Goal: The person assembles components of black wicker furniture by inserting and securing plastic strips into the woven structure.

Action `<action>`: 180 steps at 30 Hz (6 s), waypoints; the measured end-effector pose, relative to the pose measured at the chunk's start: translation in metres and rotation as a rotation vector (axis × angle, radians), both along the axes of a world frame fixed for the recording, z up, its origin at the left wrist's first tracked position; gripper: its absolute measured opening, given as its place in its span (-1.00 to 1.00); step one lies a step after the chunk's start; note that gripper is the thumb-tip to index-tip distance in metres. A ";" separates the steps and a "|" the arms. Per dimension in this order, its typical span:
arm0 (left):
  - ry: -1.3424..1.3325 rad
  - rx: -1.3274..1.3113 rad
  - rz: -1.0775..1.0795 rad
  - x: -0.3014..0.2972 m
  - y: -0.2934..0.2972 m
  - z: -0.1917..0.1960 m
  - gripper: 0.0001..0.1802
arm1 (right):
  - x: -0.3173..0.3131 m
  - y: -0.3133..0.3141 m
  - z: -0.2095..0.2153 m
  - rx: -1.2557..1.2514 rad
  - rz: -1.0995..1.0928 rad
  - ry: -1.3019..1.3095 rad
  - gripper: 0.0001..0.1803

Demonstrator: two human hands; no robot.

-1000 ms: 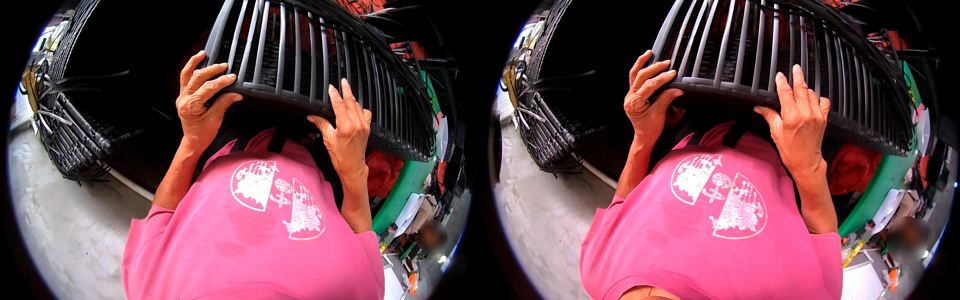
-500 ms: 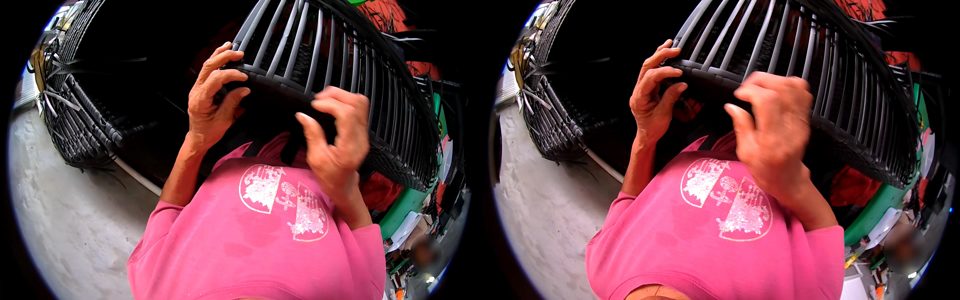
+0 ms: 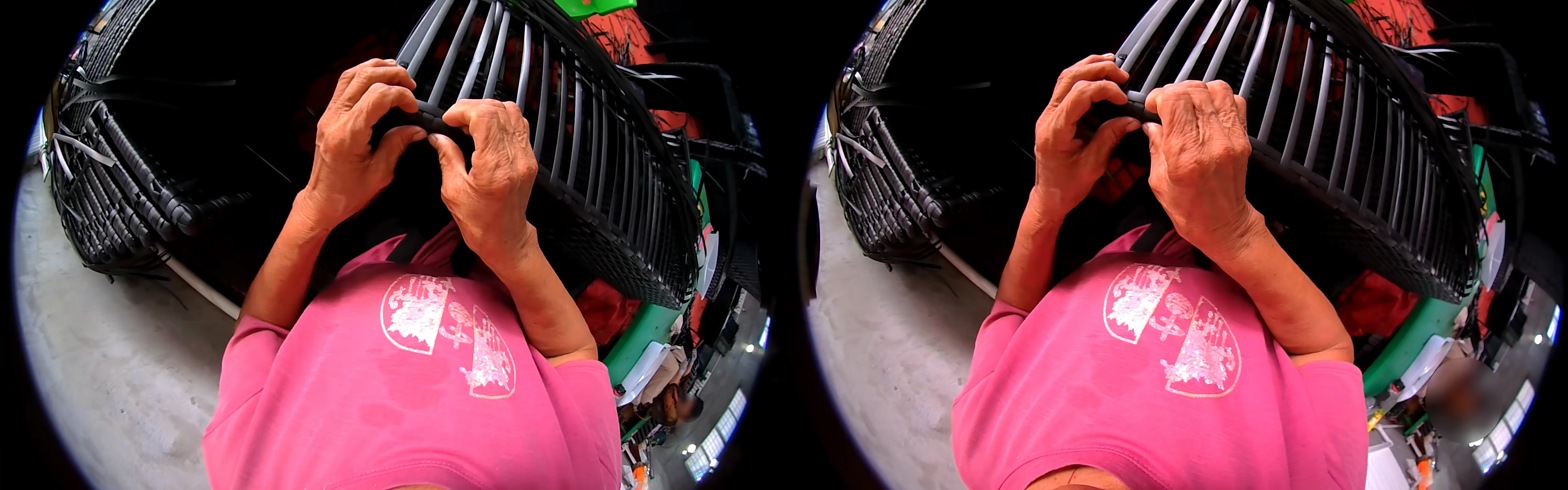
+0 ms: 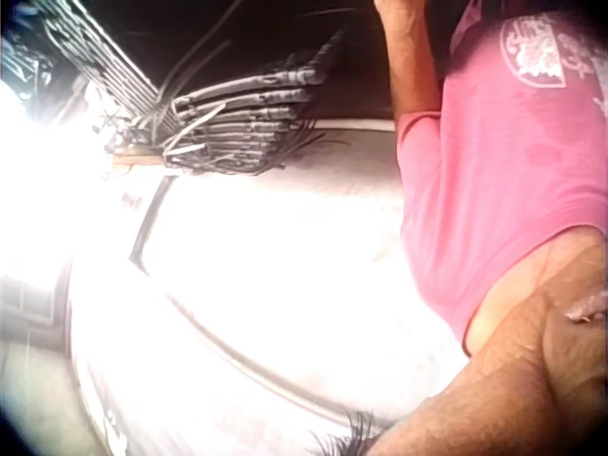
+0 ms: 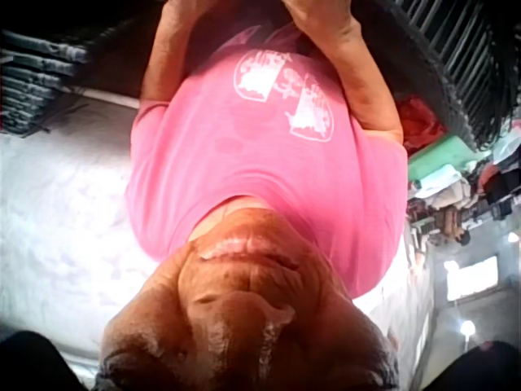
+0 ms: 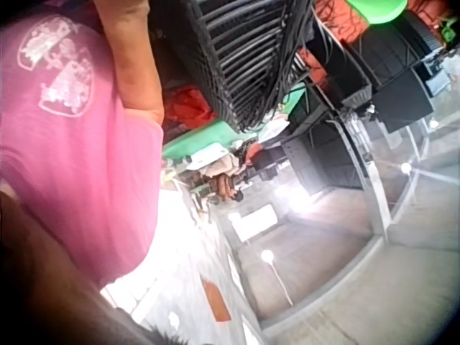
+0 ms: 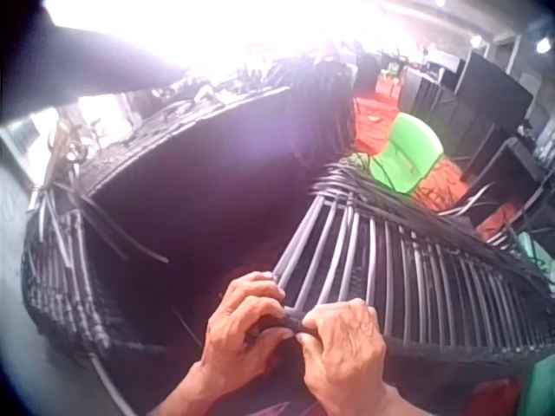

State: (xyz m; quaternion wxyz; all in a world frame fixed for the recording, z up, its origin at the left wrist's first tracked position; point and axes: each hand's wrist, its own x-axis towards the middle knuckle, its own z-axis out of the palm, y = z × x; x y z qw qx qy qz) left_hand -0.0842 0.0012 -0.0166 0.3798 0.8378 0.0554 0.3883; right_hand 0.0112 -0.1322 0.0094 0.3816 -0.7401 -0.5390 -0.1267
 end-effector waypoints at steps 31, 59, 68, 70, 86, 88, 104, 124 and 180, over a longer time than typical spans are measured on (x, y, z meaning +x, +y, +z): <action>0.048 0.033 -0.139 0.000 -0.004 -0.026 -0.75 | 0.005 -0.004 -0.018 -0.026 0.096 -0.211 -0.83; -0.033 0.322 -0.004 0.022 -0.036 0.001 -0.73 | 0.009 -0.041 -0.004 -0.017 -0.110 -0.120 -0.66; -0.028 0.243 -0.068 0.020 -0.040 -0.003 -0.63 | 0.013 -0.043 0.001 -0.046 -0.045 -0.015 -0.59; -0.022 0.254 -0.059 0.020 -0.042 -0.005 -0.62 | 0.012 -0.043 0.002 -0.057 -0.054 0.011 -0.58; -0.125 0.303 -0.005 0.024 -0.044 -0.023 -0.53 | 0.013 -0.043 -0.011 -0.018 -0.028 -0.080 -0.38; -0.115 0.291 -0.002 0.021 -0.043 -0.029 -0.50 | 0.012 -0.044 -0.008 -0.030 -0.031 -0.044 -0.41; 0.255 0.223 -0.111 0.019 -0.028 0.018 -0.67 | 0.049 -0.051 0.024 -0.385 0.113 0.062 -0.70; 0.115 0.527 0.214 0.019 -0.096 -0.059 -0.22 | 0.060 -0.047 0.034 -0.316 0.152 0.651 -0.52; 0.357 0.181 -0.181 0.049 -0.027 0.028 -0.67 | 0.040 -0.052 0.006 -0.118 -0.073 0.136 -0.75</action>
